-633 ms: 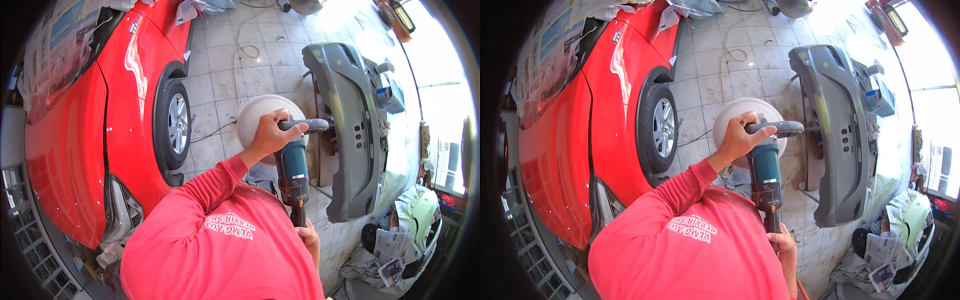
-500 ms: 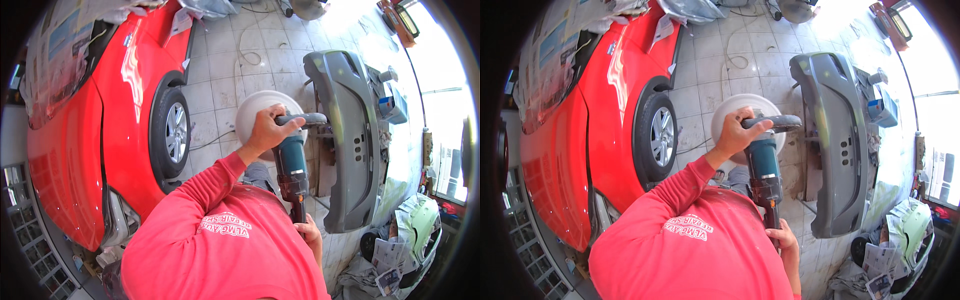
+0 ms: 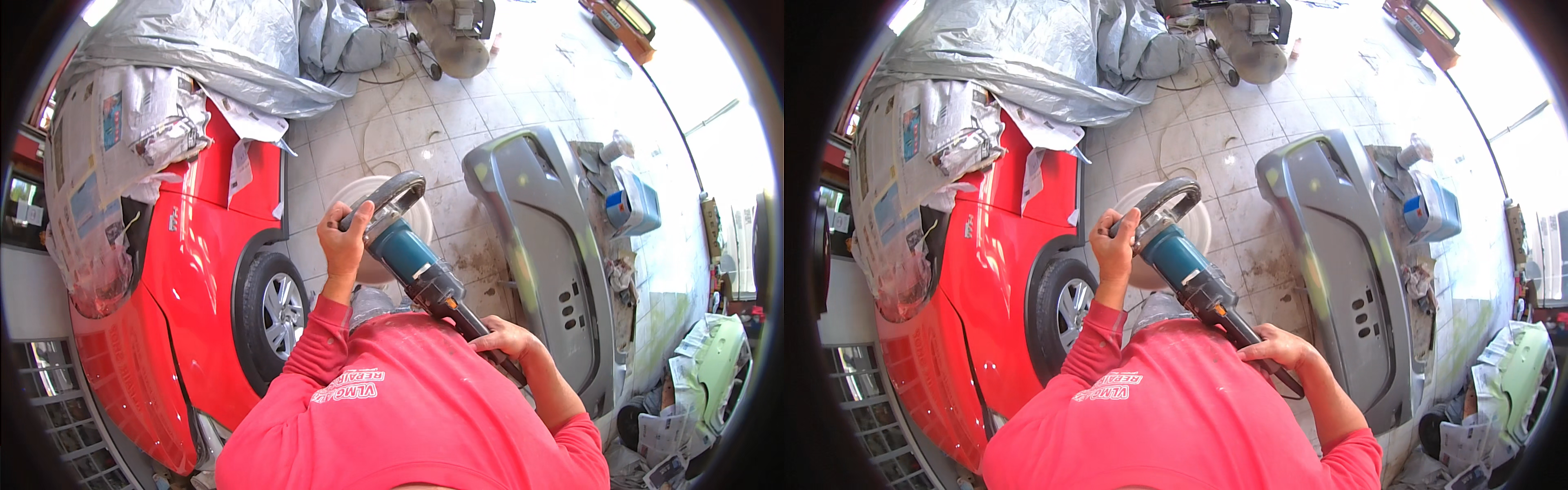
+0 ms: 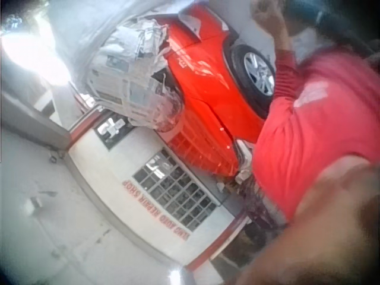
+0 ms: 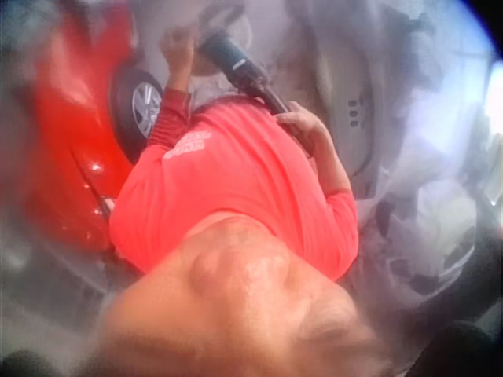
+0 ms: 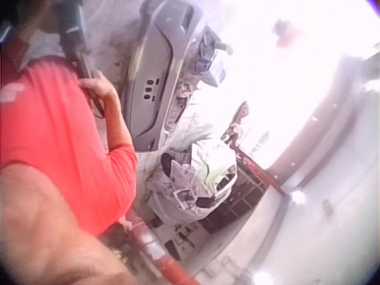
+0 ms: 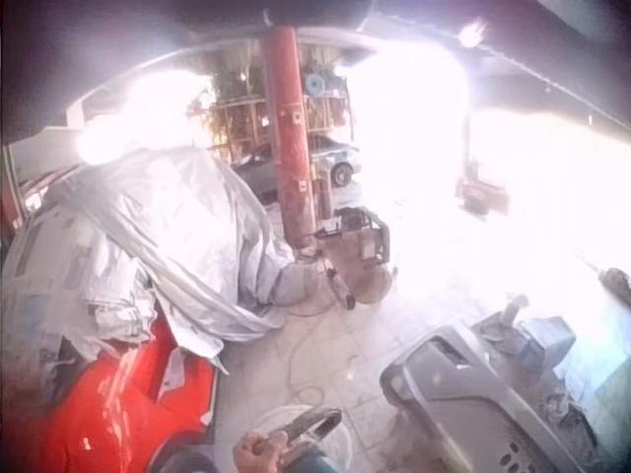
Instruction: The person uses a rotary polisher with a white pad to buff the surface of a red car hood. The person moves the tool across the hood in overlapping passes, covering the entire surface area.
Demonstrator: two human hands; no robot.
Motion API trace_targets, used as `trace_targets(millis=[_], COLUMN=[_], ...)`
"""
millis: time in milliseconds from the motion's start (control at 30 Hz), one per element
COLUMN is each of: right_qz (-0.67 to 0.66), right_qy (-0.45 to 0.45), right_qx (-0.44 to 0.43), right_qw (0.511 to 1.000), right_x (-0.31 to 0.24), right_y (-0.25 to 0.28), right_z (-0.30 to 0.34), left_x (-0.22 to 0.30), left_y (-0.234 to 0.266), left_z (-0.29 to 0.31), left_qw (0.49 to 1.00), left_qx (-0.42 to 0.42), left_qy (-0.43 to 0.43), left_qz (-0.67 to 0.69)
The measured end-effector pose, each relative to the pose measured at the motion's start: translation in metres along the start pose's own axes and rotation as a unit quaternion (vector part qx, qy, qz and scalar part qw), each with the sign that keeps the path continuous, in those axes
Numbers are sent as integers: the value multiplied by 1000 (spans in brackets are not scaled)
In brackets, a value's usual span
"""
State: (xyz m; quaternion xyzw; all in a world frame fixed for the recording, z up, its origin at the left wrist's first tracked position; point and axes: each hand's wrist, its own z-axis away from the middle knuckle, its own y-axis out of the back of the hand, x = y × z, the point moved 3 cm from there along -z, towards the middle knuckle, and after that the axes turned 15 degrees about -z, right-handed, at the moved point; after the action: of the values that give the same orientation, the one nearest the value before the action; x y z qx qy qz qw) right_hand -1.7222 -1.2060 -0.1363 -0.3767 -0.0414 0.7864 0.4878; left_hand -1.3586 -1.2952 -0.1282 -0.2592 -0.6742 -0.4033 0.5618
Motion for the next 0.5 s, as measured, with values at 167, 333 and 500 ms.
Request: trace_targets(millis=[167,333,500], right_qz=[8,-121,-483], right_qy=[-9,11,14], right_qx=[-36,-92,-338], right_qw=[999,988,807], right_x=[-70,-129,-214], right_y=[30,53,54], right_z=[-43,-94,-130], left_x=[0,-20,-42], left_y=[-16,-39,-109], left_z=[-66,-159,-266], left_qw=[998,998,938], left_qx=[51,42,-7], left_qy=[-37,-4,59], left_qz=[-22,45,341])
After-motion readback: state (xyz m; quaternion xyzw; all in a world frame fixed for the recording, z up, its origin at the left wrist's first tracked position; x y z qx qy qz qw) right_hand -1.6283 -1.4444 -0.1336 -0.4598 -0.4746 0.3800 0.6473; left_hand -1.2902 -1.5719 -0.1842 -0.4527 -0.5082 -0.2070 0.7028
